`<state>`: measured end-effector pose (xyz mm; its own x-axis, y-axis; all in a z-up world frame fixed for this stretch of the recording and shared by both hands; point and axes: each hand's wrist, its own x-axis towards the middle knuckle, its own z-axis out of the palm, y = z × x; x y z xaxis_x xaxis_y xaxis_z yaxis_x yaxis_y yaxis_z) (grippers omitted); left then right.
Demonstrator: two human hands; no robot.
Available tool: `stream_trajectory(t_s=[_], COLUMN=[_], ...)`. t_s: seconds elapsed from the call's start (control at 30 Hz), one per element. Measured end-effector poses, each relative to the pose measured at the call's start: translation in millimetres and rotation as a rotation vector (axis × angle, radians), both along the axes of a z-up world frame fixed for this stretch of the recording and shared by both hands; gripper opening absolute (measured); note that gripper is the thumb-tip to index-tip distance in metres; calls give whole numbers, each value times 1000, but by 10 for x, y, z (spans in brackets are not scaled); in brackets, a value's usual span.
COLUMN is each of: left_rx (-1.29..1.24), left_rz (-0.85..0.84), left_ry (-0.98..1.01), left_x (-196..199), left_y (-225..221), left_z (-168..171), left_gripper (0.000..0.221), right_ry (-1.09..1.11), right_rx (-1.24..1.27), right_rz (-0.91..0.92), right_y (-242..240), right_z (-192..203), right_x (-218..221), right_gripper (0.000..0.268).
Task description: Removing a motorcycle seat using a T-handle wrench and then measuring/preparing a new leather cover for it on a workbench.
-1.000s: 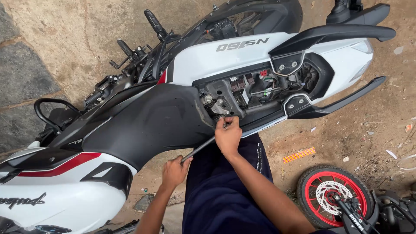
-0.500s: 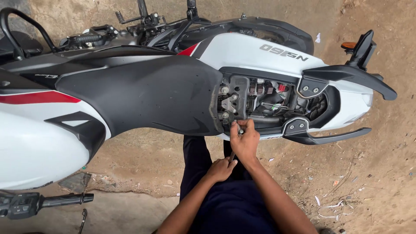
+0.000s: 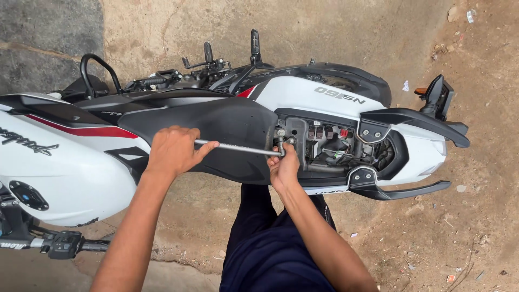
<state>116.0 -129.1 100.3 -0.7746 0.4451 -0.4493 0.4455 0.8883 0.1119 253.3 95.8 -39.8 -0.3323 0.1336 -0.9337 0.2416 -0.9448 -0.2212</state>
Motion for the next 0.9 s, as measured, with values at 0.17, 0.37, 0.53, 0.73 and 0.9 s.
stream_trajectory(t_s=[0.17,0.37,0.53,0.73,0.9], left_rx=[-70,-205,-177,-100,-4], left_rz=[-326,-582,-748,-1005,-890], left_ry=[-18,-167,-227,-188,-250], left_x=[-1072,-1824,-2138,-2269,-2254], left_y=[545,1099,1425,1241,958], left_z=[-176,-369,-538,-785,-871], left_gripper=[77,89,94,92,93], right_ry=[-67,-282,-494,-680,-677], right_rx=[50,158,118,952,885], right_rz=[-126,-102,-160,135,137], right_y=[-131,-213,-146,-457,-420], right_z=[-164,-285,-172,-637,-547], right_x=[-192,-391,-618,-467,-491], right_gripper=[14,20,23,21,20])
